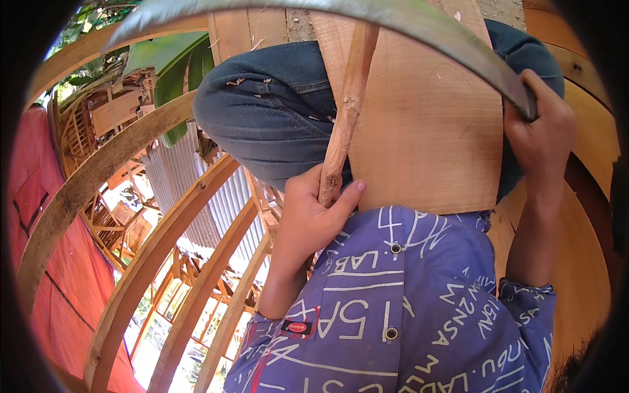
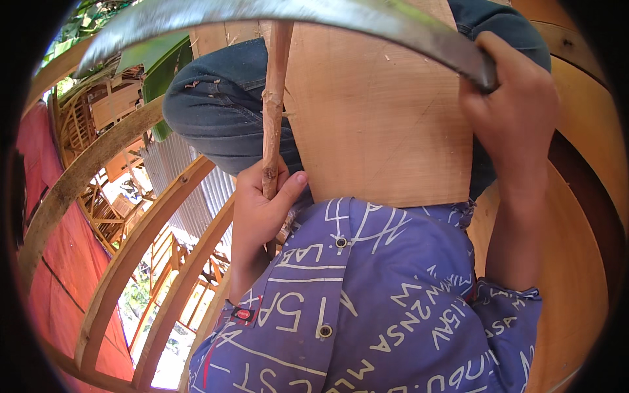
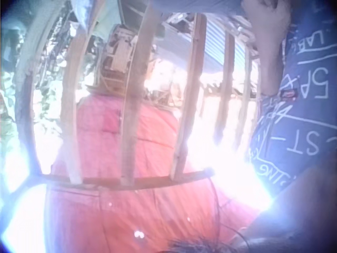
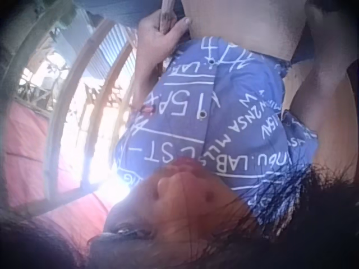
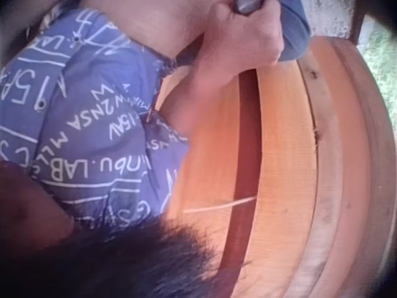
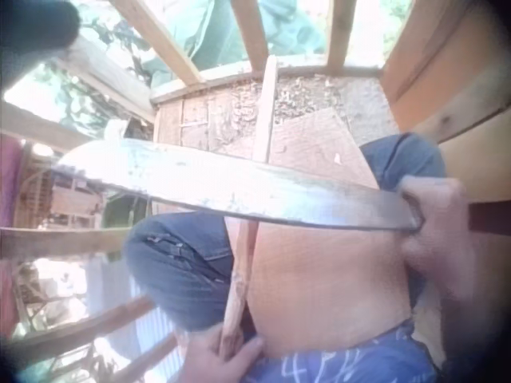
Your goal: The person is sitting cross-legged on the ground, using a large curved blade to shave and shape a piece of light-colored wood. They hold the wood with their left hand and repeatedly strike it with the blade in their right hand to remove thin strips of material.
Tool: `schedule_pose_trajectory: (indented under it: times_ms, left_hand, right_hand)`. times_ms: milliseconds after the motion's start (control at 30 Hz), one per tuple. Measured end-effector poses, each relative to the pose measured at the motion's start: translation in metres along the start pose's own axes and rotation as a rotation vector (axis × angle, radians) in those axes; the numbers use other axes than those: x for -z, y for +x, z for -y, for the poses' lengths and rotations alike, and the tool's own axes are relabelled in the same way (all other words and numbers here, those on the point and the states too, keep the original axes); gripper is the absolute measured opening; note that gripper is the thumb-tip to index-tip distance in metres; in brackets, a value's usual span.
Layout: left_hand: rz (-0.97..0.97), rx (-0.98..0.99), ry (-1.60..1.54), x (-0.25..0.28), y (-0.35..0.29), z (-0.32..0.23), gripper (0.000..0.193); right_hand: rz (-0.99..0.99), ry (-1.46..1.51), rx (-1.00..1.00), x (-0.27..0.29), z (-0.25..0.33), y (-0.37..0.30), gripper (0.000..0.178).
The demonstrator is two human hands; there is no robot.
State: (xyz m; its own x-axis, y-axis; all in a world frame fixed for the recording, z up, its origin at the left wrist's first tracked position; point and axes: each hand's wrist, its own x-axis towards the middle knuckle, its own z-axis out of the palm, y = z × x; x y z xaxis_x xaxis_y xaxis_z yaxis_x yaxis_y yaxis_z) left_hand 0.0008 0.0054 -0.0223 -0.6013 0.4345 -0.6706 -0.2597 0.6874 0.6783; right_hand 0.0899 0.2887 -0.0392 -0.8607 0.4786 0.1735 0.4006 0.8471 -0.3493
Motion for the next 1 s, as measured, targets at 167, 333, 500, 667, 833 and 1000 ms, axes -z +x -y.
schedule_pose_trajectory:
  times_ms: [167,333,500,667,833,1000]
  left_hand:
    - [-0.079,-0.084,0.168,0.001,-0.006,-0.016,0.024]
    - [-0.189,-0.053,0.164,0.013,-0.022,-0.005,0.018]
    - [-0.241,-0.027,0.091,0.007,-0.023,-0.003,0.026]
    - [-0.112,-0.169,0.148,-0.015,0.001,-0.019,0.033]
    - [-0.071,-0.032,0.077,0.009,-0.029,-0.009,0.027]
    - [-0.085,0.025,-0.071,0.029,-0.041,0.024,0.037]
  right_hand:
    - [0.104,0.01,0.127,-0.003,0.027,-0.007,0.022]
    - [-0.066,-0.113,-0.012,-0.006,-0.003,0.008,0.014]
    - [0.009,-0.122,-0.293,0.001,-0.027,0.023,0.018]
    - [-0.011,-0.013,0.061,-0.005,0.013,-0.001,0.014]
    - [-0.011,-0.047,0.107,-0.004,0.022,0.001,0.013]
    - [-0.064,-0.215,-0.234,-0.006,-0.035,0.017,0.022]
